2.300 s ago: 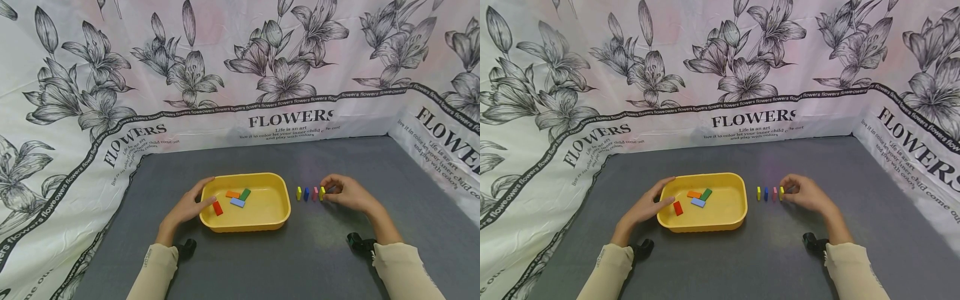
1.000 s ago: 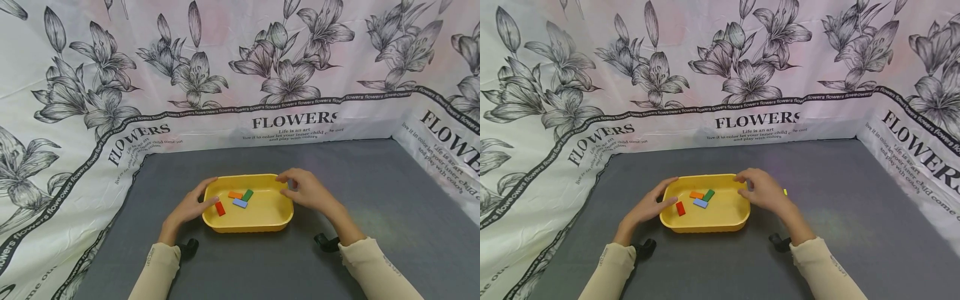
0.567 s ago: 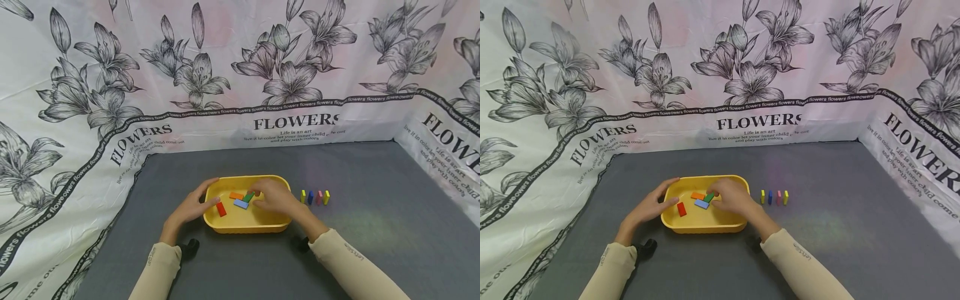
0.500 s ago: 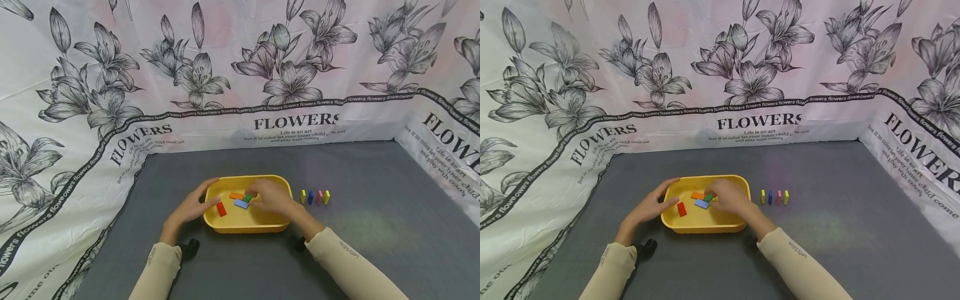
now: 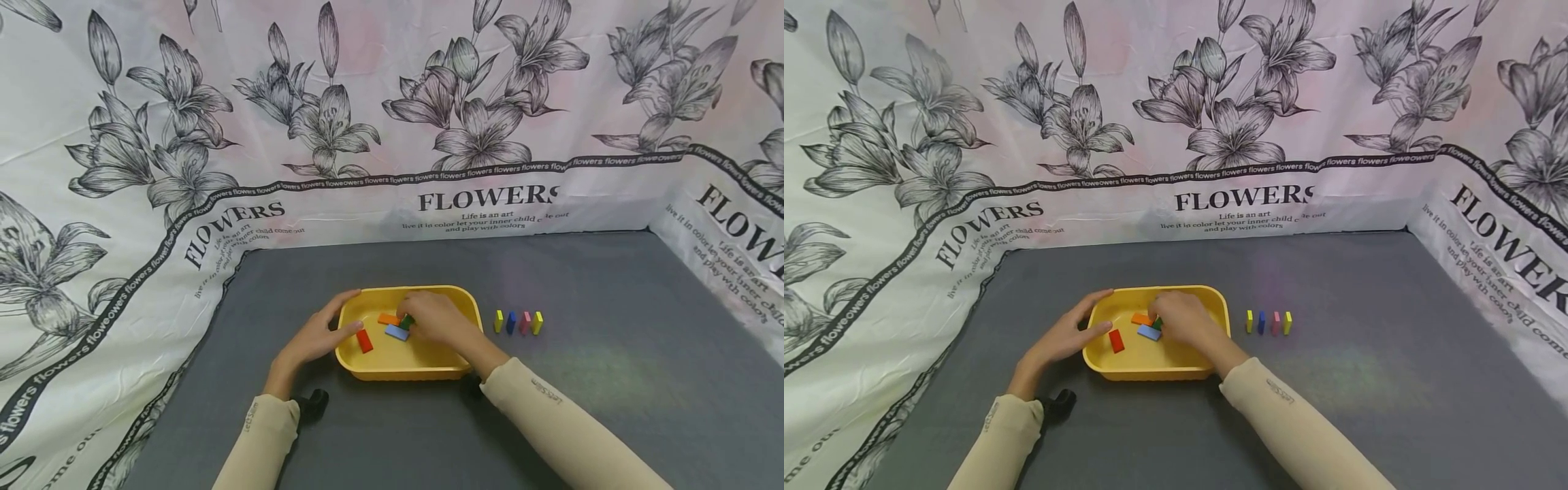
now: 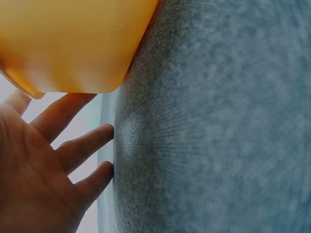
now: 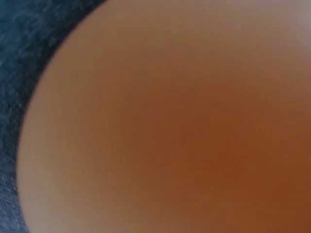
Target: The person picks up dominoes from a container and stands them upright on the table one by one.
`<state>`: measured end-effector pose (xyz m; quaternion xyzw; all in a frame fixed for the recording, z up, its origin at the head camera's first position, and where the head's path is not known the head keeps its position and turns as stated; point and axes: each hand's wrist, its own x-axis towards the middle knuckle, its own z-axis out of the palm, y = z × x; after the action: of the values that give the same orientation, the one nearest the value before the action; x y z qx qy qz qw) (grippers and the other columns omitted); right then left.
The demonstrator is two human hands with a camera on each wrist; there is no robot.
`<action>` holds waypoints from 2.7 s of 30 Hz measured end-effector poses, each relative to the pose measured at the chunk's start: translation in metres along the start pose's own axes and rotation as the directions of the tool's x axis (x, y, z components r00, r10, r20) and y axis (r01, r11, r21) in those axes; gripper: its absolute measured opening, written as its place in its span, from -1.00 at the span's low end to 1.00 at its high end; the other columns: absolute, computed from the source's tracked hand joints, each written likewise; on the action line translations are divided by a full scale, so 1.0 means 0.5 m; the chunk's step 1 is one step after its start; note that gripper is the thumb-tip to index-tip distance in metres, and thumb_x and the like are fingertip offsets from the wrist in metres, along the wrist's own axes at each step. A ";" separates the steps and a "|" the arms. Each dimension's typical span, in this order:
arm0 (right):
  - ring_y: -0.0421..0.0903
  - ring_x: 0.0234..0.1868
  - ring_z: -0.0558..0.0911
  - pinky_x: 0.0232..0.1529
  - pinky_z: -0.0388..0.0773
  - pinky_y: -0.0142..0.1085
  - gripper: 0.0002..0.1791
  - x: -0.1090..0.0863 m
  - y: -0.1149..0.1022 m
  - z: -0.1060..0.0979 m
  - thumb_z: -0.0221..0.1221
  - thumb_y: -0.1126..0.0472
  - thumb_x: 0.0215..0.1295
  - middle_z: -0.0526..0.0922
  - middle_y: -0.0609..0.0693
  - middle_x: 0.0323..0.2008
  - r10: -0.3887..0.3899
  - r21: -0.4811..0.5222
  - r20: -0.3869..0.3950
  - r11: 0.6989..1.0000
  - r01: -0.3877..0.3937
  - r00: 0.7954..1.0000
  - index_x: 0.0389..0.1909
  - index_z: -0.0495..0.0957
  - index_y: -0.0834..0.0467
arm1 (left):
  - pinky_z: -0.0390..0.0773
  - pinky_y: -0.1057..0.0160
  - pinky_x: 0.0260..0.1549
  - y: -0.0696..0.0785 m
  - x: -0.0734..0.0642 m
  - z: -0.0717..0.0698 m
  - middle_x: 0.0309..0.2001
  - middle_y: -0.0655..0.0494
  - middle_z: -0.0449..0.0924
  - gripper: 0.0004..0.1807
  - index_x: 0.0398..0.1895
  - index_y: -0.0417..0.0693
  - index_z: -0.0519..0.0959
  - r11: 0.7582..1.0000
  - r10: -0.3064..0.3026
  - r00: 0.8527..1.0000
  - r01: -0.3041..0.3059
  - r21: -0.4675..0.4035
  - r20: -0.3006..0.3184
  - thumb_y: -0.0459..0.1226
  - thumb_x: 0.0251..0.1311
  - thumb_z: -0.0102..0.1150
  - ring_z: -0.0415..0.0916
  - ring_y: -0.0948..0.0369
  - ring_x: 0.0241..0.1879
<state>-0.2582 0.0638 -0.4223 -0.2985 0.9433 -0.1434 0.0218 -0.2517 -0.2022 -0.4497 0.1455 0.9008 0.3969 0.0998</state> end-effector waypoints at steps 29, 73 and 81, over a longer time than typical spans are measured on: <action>-0.11 -0.10 0.66 -0.02 0.67 -0.13 -0.74 -0.004 0.001 -0.009 0.36 0.35 0.21 0.77 -0.12 -0.06 0.006 -0.074 0.143 0.997 0.005 0.990 -0.13 0.78 -0.03 | 0.32 -0.25 0.41 0.006 0.001 0.003 0.57 0.14 0.21 -0.28 0.54 0.51 0.15 1.000 0.001 1.000 -0.001 -0.006 0.008 0.06 0.37 0.19 0.28 -0.06 0.49; -0.07 -0.61 0.64 -0.56 0.61 -0.23 -0.66 -0.252 0.217 -0.127 0.32 0.26 0.35 0.69 0.12 -0.11 0.159 0.523 -0.317 0.852 0.033 0.935 0.12 0.59 0.08 | 0.38 -0.21 0.39 0.000 -0.002 -0.001 0.54 0.12 0.25 -0.27 0.54 0.50 0.15 1.000 -0.001 1.000 0.000 -0.009 -0.009 0.08 0.36 0.20 0.36 -0.03 0.40; -0.21 -0.43 0.57 -0.47 0.49 -0.34 -0.71 -0.296 0.254 -0.126 0.30 0.22 0.37 0.69 -0.01 -0.18 0.227 0.443 -0.387 0.896 -0.036 0.894 0.08 0.60 0.08 | 0.39 -0.20 0.39 0.002 -0.001 0.001 0.54 0.13 0.25 -0.27 0.54 0.51 0.15 1.000 0.003 1.000 -0.003 -0.008 -0.001 0.09 0.36 0.19 0.38 -0.01 0.39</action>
<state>-0.2158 0.2636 -0.4043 -0.1814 0.8890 -0.4054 -0.1119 -0.2511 -0.2013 -0.4490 0.1464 0.8990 0.4007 0.0993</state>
